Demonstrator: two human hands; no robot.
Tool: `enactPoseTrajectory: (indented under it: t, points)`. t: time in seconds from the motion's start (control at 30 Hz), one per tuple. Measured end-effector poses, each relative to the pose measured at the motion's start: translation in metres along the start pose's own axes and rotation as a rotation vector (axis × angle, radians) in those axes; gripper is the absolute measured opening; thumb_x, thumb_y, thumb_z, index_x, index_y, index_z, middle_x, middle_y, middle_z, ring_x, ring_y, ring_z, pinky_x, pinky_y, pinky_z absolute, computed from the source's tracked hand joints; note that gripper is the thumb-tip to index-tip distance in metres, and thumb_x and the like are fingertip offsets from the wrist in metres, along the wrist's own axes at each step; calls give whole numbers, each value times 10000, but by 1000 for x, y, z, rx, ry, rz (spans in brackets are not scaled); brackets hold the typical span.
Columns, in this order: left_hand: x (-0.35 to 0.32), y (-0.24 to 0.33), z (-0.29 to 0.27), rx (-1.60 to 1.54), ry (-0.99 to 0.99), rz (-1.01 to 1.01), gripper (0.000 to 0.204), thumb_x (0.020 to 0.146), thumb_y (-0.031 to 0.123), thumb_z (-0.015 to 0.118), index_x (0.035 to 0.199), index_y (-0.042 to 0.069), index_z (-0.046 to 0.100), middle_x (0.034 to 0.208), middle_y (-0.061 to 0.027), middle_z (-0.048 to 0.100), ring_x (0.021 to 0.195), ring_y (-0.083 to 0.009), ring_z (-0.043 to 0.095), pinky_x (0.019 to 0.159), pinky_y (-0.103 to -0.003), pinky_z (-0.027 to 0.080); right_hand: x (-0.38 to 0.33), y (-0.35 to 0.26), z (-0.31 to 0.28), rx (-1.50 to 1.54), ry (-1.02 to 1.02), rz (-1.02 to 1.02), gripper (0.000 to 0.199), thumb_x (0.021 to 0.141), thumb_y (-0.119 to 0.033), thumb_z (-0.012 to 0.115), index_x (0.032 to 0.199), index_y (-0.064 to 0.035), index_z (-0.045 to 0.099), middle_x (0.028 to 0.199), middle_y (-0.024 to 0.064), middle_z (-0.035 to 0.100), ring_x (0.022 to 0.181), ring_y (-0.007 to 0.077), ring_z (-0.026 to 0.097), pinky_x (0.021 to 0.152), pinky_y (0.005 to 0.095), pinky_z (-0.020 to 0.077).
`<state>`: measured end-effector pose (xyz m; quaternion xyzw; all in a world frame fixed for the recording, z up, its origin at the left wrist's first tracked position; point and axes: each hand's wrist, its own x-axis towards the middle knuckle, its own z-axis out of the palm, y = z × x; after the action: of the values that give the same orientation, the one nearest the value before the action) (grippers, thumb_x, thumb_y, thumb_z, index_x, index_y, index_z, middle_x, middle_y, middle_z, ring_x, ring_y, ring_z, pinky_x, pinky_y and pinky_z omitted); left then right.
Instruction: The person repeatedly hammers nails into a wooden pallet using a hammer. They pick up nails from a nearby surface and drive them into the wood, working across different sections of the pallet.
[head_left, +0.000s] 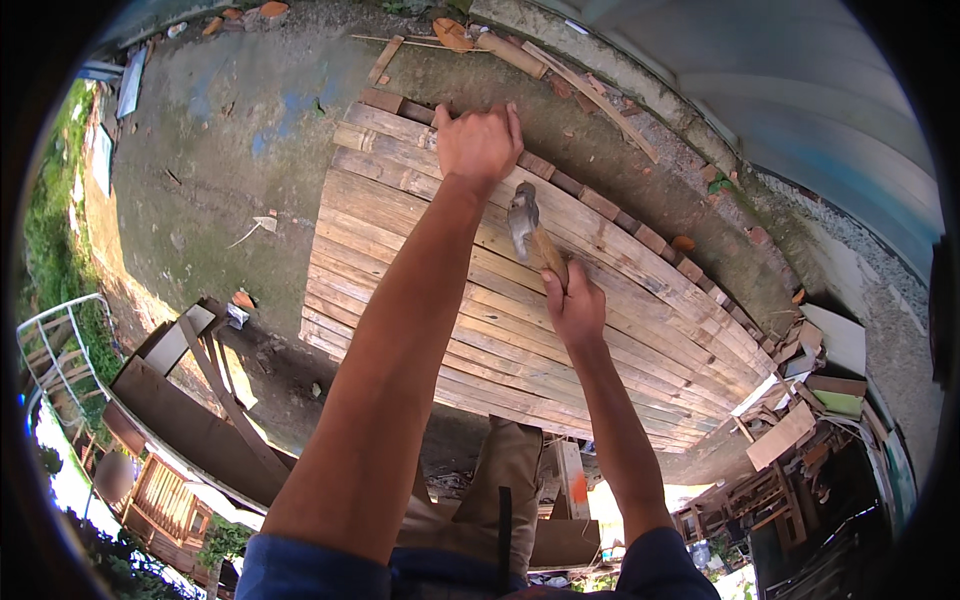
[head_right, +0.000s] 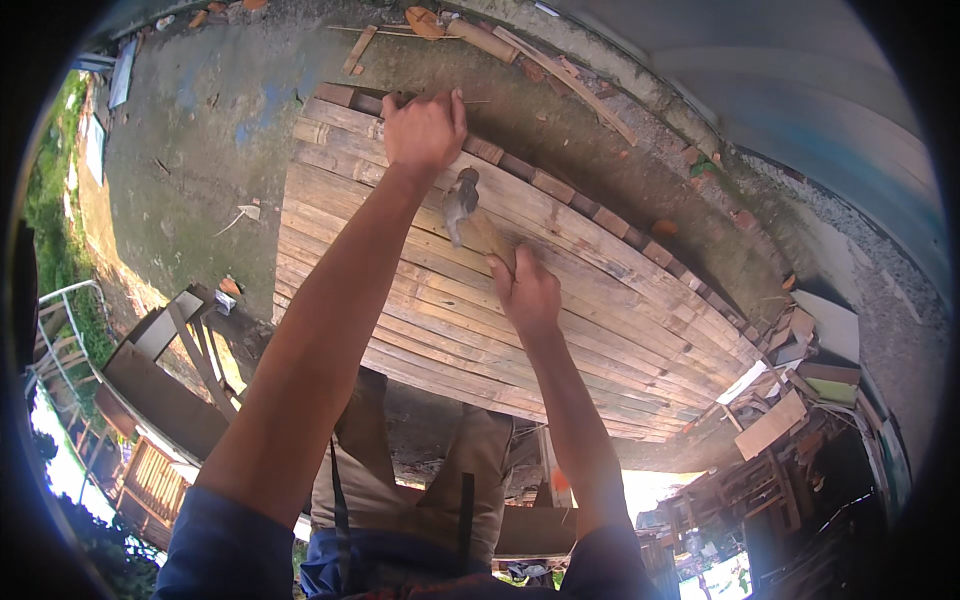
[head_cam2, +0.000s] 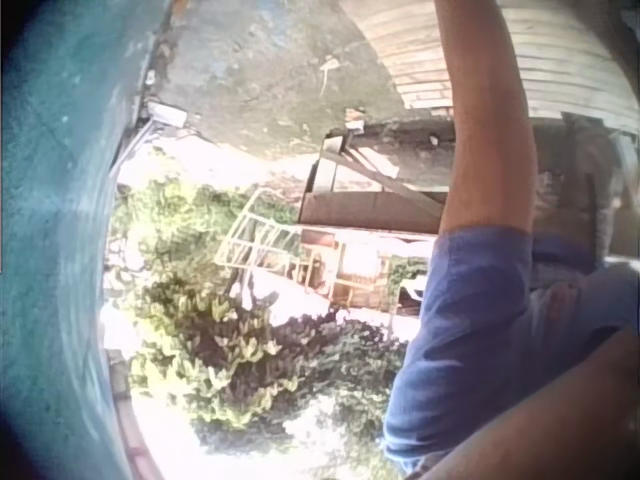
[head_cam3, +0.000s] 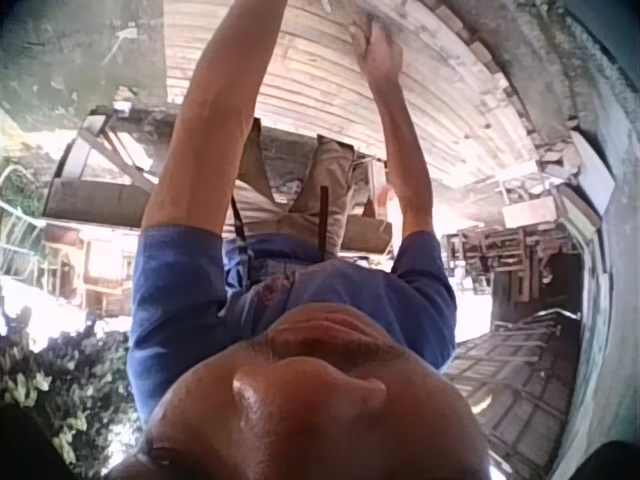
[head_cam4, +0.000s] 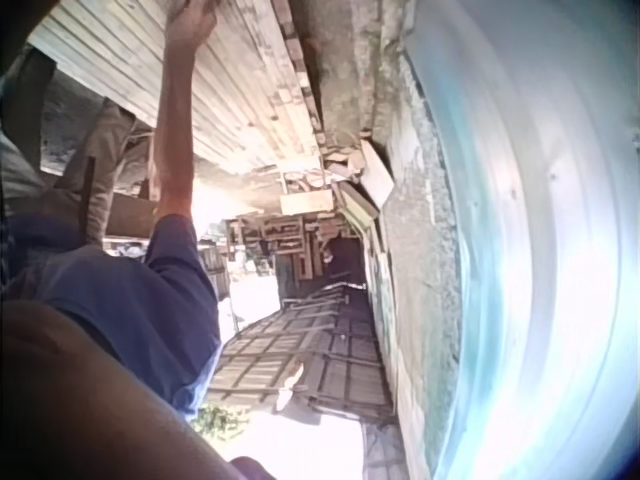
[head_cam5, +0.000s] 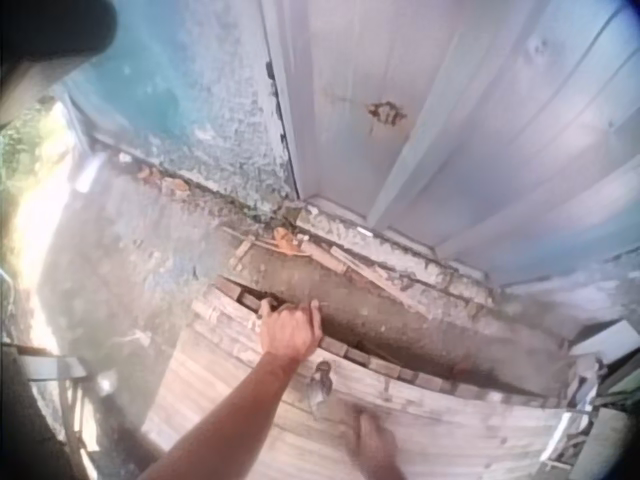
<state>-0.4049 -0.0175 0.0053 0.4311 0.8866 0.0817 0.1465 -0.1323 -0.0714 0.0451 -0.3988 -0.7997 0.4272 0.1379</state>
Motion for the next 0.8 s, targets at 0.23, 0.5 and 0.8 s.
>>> enactPoseTrajectory:
  t: [0.23,0.5,0.8]
  points:
    - [-2,1,-3,-11,-25,2,408,1028,310,440,844,95,734,737,-168,719,692,-328,695,988,-469,373,16,-5,-5,130,22,-72,406,945,-407,679,922,-7,613,662,147,596,568,322,638,523,400,497]
    - [2,-1,-3,6,-46,11,397,1024,299,436,857,95,733,749,-168,723,701,-326,701,976,-483,377,8,-11,-5,142,69,-73,343,961,-344,666,954,-6,610,659,169,593,563,348,629,528,411,492]
    - [-1,0,1,5,-18,4,400,1031,306,437,855,95,728,776,-158,728,700,-325,693,976,-480,377,8,-1,1,44,-16,132,361,944,-345,679,1022,0,601,713,195,627,618,388,657,573,412,519]
